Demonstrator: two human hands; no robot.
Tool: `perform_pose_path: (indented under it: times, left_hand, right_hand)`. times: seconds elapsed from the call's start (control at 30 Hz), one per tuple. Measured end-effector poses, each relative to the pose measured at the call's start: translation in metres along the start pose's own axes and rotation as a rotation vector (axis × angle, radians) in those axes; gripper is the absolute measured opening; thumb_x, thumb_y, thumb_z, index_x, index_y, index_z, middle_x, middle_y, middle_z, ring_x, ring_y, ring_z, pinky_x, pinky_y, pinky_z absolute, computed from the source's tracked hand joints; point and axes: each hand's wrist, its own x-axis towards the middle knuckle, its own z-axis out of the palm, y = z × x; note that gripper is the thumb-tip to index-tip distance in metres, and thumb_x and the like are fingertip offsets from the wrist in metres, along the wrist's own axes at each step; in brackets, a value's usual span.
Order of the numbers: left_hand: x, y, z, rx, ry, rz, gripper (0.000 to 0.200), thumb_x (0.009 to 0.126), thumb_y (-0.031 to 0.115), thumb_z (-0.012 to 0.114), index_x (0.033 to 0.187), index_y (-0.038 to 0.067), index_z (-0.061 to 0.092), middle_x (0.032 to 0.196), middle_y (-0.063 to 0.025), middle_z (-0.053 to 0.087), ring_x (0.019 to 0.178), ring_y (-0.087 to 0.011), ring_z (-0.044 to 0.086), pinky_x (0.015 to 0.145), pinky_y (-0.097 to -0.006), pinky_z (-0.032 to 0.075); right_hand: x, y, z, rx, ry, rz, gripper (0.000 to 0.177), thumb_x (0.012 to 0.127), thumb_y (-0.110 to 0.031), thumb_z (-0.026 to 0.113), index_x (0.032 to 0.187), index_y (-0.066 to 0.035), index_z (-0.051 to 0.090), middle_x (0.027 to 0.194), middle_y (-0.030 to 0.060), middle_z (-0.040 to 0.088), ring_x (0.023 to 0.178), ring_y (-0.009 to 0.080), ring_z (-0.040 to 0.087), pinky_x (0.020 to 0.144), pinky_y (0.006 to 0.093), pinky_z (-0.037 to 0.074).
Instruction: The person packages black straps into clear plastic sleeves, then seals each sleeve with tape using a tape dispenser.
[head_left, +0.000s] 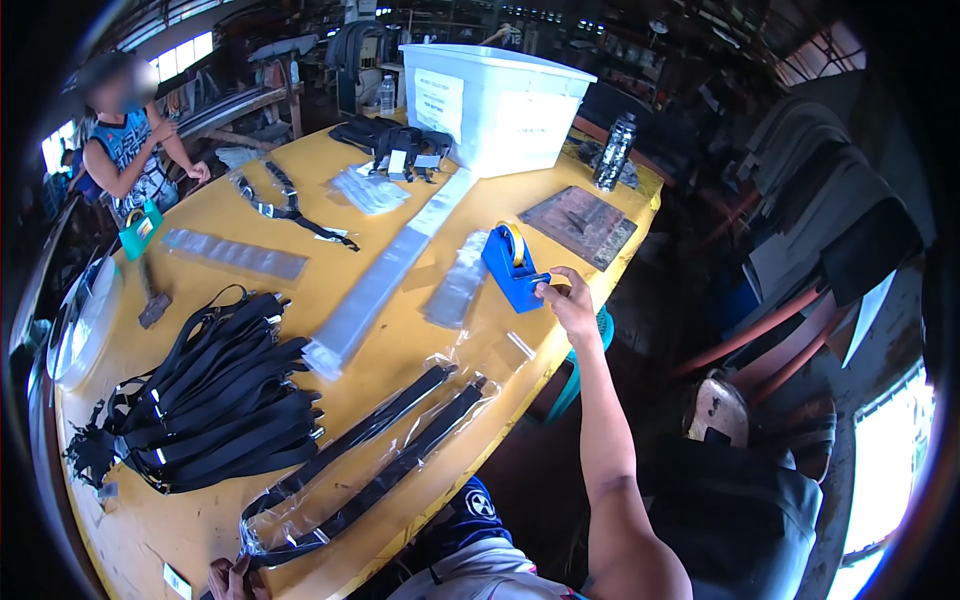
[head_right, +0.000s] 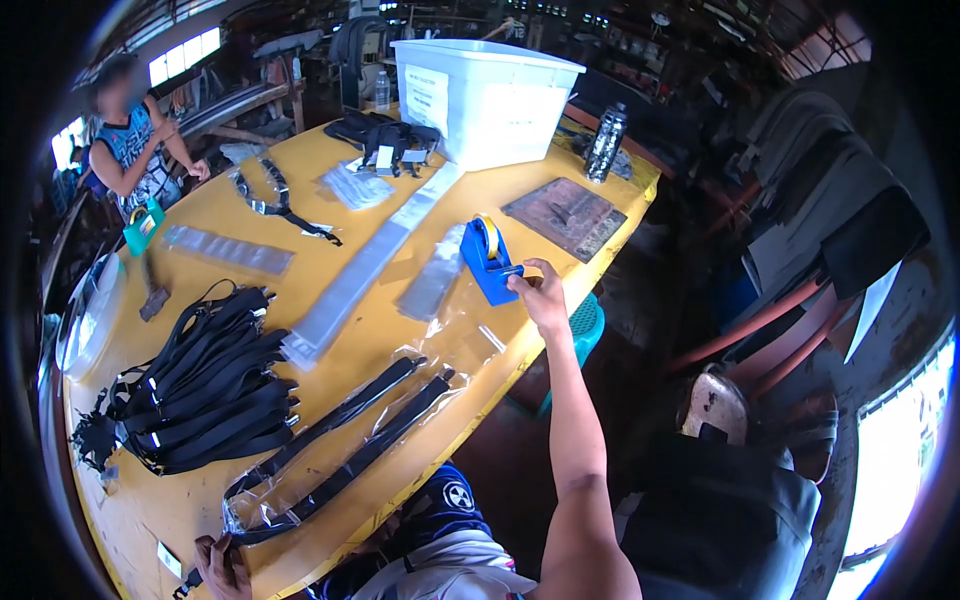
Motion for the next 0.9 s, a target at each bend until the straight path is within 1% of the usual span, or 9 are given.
perform_pose_path:
  times: [0.2, 0.27, 0.33, 0.43, 0.47, 0.5, 0.53, 0.67, 0.9]
  left_hand:
    - [-0.008, -0.011, 0.006, 0.009, 0.016, 0.013, 0.040, 0.107, 0.040, 0.061, 0.127, 0.007, 0.072, 0.112, -0.0246, 0.065, 0.091, -0.0438, 0.066, 0.075, -0.0533, 0.053]
    - [-0.010, -0.012, 0.004, -0.001, 0.016, 0.009, 0.040, 0.106, 0.040, 0.062, 0.127, 0.007, 0.072, 0.113, -0.0249, 0.065, 0.092, -0.0444, 0.067, 0.075, -0.0534, 0.054]
    - [-0.007, -0.007, 0.005, 0.027, 0.029, -0.008, 0.040, 0.106, 0.040, 0.062, 0.126, 0.008, 0.072, 0.113, -0.0252, 0.065, 0.090, -0.0450, 0.067, 0.076, -0.0536, 0.055]
    - [-0.008, -0.011, 0.004, 0.003, -0.007, -0.033, 0.044, 0.104, 0.043, 0.065, 0.132, 0.011, 0.071, 0.113, -0.0238, 0.066, 0.095, -0.0439, 0.066, 0.079, -0.0526, 0.056]
    - [-0.008, -0.008, 0.007, 0.006, -0.010, -0.044, 0.044, 0.104, 0.043, 0.065, 0.132, 0.011, 0.071, 0.113, -0.0238, 0.066, 0.095, -0.0439, 0.066, 0.079, -0.0526, 0.056]
    - [-0.009, -0.006, 0.011, -0.004, 0.012, -0.070, 0.038, 0.092, 0.025, 0.065, 0.126, 0.008, 0.070, 0.105, -0.0206, 0.059, 0.095, -0.0403, 0.061, 0.082, -0.0498, 0.050]
    - [-0.010, -0.004, 0.014, -0.010, 0.035, -0.098, 0.039, 0.080, 0.006, 0.066, 0.119, 0.006, 0.068, 0.097, -0.0173, 0.052, 0.094, -0.0368, 0.055, 0.086, -0.0471, 0.043]
    - [-0.013, -0.008, 0.014, -0.015, 0.010, -0.146, 0.038, 0.081, 0.012, 0.072, 0.118, 0.010, 0.071, 0.098, -0.0148, 0.055, 0.093, -0.0361, 0.057, 0.086, -0.0483, 0.044]
    - [-0.001, 0.005, 0.003, -0.003, 0.048, -0.133, 0.037, 0.078, 0.012, 0.075, 0.115, 0.013, 0.076, 0.100, -0.0120, 0.059, 0.093, -0.0332, 0.062, 0.084, -0.0453, 0.050]
  right_hand:
    - [0.004, 0.010, -0.003, -0.171, 0.046, -0.064, 0.054, 0.091, -0.008, 0.079, 0.139, 0.001, 0.054, 0.091, 0.0146, 0.078, 0.087, 0.0181, 0.075, 0.077, 0.0318, 0.055]
    - [-0.006, 0.004, -0.004, -0.529, 0.060, 0.035, 0.056, 0.092, -0.006, 0.079, 0.140, 0.004, 0.052, 0.092, 0.0162, 0.077, 0.087, 0.0193, 0.074, 0.075, 0.0307, 0.055]
    - [-0.017, 0.014, -0.004, -0.107, 0.046, -0.116, 0.057, 0.094, -0.009, 0.079, 0.143, 0.002, 0.052, 0.096, 0.0161, 0.077, 0.080, 0.0171, 0.071, 0.071, 0.0293, 0.053]
    - [-0.059, -0.038, 0.003, 0.045, 0.036, 0.005, 0.045, 0.095, -0.012, 0.077, 0.136, 0.000, 0.062, 0.094, 0.0119, 0.078, 0.073, 0.0123, 0.066, 0.066, 0.0265, 0.050]
    - [-0.071, -0.051, 0.011, 0.169, -0.058, -0.001, 0.038, 0.097, -0.010, 0.077, 0.132, -0.001, 0.066, 0.095, 0.0104, 0.079, 0.071, 0.0106, 0.062, 0.065, 0.0254, 0.049]
    - [-0.083, -0.063, 0.021, 0.298, -0.153, -0.007, 0.031, 0.098, -0.009, 0.076, 0.127, -0.003, 0.071, 0.096, 0.0089, 0.079, 0.069, 0.0090, 0.059, 0.064, 0.0243, 0.047]
    - [-0.096, -0.077, 0.033, 0.332, -0.225, -0.050, 0.021, 0.099, -0.008, 0.075, 0.119, -0.004, 0.076, 0.097, 0.0066, 0.079, 0.075, 0.0087, 0.064, 0.068, 0.0236, 0.048]
    - [-0.138, -0.116, 0.092, 0.325, -0.504, -0.179, 0.011, 0.100, -0.006, 0.075, 0.110, -0.002, 0.076, 0.096, 0.0064, 0.079, 0.087, 0.0100, 0.072, 0.070, 0.0240, 0.053]
    - [-0.204, -0.151, 0.218, 0.475, -1.106, -0.119, 0.011, 0.104, -0.007, 0.070, 0.114, -0.003, 0.069, 0.102, 0.0080, 0.077, 0.078, 0.0065, 0.065, 0.064, 0.0228, 0.054]
